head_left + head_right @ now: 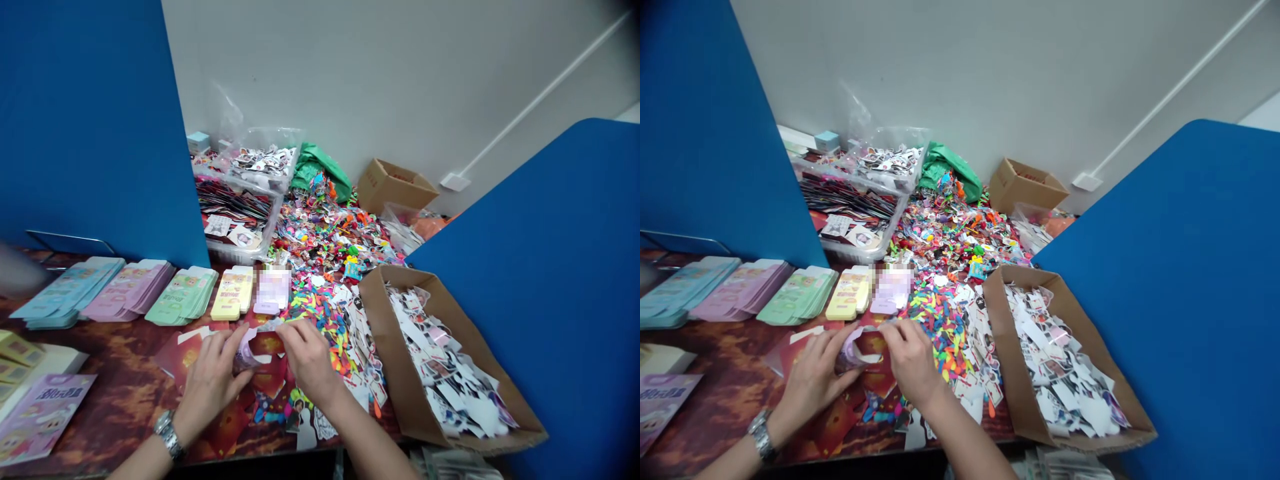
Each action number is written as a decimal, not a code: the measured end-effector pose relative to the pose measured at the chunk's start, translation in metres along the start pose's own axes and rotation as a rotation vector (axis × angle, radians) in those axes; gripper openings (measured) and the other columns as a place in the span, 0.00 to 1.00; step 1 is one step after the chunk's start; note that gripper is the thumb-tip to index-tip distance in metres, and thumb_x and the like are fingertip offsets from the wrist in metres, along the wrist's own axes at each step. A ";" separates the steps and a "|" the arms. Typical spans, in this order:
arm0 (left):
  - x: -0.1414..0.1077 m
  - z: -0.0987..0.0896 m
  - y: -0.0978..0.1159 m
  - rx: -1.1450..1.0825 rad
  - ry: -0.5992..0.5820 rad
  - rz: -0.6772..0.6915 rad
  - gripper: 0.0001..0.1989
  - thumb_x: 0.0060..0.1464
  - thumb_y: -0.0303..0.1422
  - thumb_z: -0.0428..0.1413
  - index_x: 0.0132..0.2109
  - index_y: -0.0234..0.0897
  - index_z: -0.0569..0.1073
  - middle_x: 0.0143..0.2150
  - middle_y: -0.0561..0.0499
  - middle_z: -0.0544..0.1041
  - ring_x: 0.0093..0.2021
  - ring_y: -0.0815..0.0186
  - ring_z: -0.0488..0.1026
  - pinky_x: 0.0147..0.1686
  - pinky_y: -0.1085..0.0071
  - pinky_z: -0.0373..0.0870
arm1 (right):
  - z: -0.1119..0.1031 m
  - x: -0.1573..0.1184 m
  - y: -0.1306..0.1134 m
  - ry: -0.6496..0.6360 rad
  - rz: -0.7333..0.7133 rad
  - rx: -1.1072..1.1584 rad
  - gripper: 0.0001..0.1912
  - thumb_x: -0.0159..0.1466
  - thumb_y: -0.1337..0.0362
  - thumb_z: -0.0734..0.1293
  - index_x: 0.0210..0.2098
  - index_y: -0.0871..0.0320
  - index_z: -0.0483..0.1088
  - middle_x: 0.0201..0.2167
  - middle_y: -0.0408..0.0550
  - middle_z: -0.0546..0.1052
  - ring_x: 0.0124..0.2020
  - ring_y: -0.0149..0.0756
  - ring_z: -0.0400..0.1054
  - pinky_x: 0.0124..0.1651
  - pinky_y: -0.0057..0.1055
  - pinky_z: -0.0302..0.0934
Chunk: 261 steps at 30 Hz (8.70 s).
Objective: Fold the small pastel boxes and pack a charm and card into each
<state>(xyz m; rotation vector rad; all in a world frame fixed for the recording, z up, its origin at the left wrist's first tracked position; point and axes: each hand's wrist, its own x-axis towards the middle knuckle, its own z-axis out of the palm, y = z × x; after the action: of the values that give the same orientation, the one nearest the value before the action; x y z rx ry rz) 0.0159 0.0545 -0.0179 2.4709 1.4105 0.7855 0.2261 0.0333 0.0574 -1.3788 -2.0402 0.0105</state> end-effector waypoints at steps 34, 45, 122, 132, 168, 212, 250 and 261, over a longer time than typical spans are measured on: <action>0.001 0.019 -0.012 -0.169 0.035 -0.045 0.37 0.57 0.45 0.57 0.68 0.41 0.53 0.55 0.41 0.71 0.52 0.52 0.71 0.51 0.57 0.71 | 0.030 0.061 0.224 -0.654 0.332 -0.376 0.33 0.56 0.77 0.64 0.60 0.53 0.67 0.59 0.51 0.71 0.57 0.44 0.64 0.56 0.34 0.59; -0.001 0.015 -0.006 -0.181 0.038 -0.008 0.35 0.56 0.43 0.57 0.66 0.41 0.55 0.54 0.41 0.72 0.51 0.53 0.73 0.46 0.59 0.74 | -0.001 0.060 0.204 -0.584 0.388 -0.322 0.19 0.66 0.73 0.59 0.53 0.57 0.73 0.46 0.55 0.79 0.47 0.41 0.72 0.48 0.31 0.62; 0.003 0.035 0.028 -0.307 -0.066 -0.043 0.39 0.56 0.40 0.57 0.69 0.42 0.50 0.54 0.43 0.71 0.53 0.53 0.70 0.51 0.58 0.71 | -0.003 -0.012 0.037 -0.095 0.006 0.261 0.12 0.68 0.69 0.60 0.49 0.56 0.68 0.42 0.51 0.77 0.44 0.36 0.72 0.48 0.31 0.66; -0.008 0.033 0.016 -0.259 -0.032 -0.029 0.37 0.56 0.44 0.57 0.68 0.44 0.53 0.59 0.43 0.72 0.56 0.53 0.72 0.50 0.60 0.74 | 0.004 0.065 0.233 -0.281 0.745 -0.371 0.15 0.69 0.67 0.59 0.52 0.62 0.70 0.47 0.55 0.77 0.47 0.42 0.72 0.49 0.36 0.65; 0.002 0.030 0.012 -0.287 -0.035 -0.032 0.39 0.52 0.41 0.61 0.68 0.48 0.55 0.56 0.46 0.75 0.52 0.54 0.76 0.45 0.64 0.78 | -0.001 0.108 0.251 -0.656 0.484 -0.474 0.10 0.68 0.64 0.65 0.48 0.60 0.71 0.44 0.50 0.76 0.43 0.38 0.72 0.46 0.37 0.67; 0.000 -0.026 0.026 -0.386 -0.048 -0.051 0.38 0.57 0.33 0.55 0.70 0.47 0.47 0.57 0.43 0.70 0.53 0.56 0.72 0.51 0.59 0.71 | 0.002 -0.001 -0.011 -0.158 -0.123 0.128 0.10 0.65 0.62 0.66 0.44 0.54 0.76 0.63 0.57 0.62 0.60 0.50 0.61 0.58 0.49 0.62; -0.009 -0.024 0.031 -0.335 0.060 -0.030 0.39 0.57 0.34 0.55 0.70 0.40 0.44 0.61 0.38 0.66 0.58 0.54 0.69 0.55 0.57 0.69 | 0.001 -0.003 -0.038 -0.056 0.235 0.573 0.11 0.66 0.70 0.65 0.45 0.54 0.75 0.41 0.48 0.79 0.43 0.35 0.74 0.46 0.31 0.69; -0.006 -0.026 0.034 -0.054 -0.081 -0.086 0.48 0.59 0.38 0.51 0.70 0.37 0.24 0.52 0.39 0.70 0.47 0.52 0.72 0.50 0.49 0.70 | 0.029 -0.028 -0.052 -0.017 0.127 0.350 0.27 0.68 0.74 0.58 0.65 0.53 0.60 0.57 0.51 0.73 0.57 0.37 0.67 0.59 0.36 0.64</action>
<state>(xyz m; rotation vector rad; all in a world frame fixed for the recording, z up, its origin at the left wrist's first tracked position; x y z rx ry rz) 0.0248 0.0293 0.0156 2.3569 1.4367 0.6890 0.1744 -0.0031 0.0388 -1.2826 -1.8526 0.4155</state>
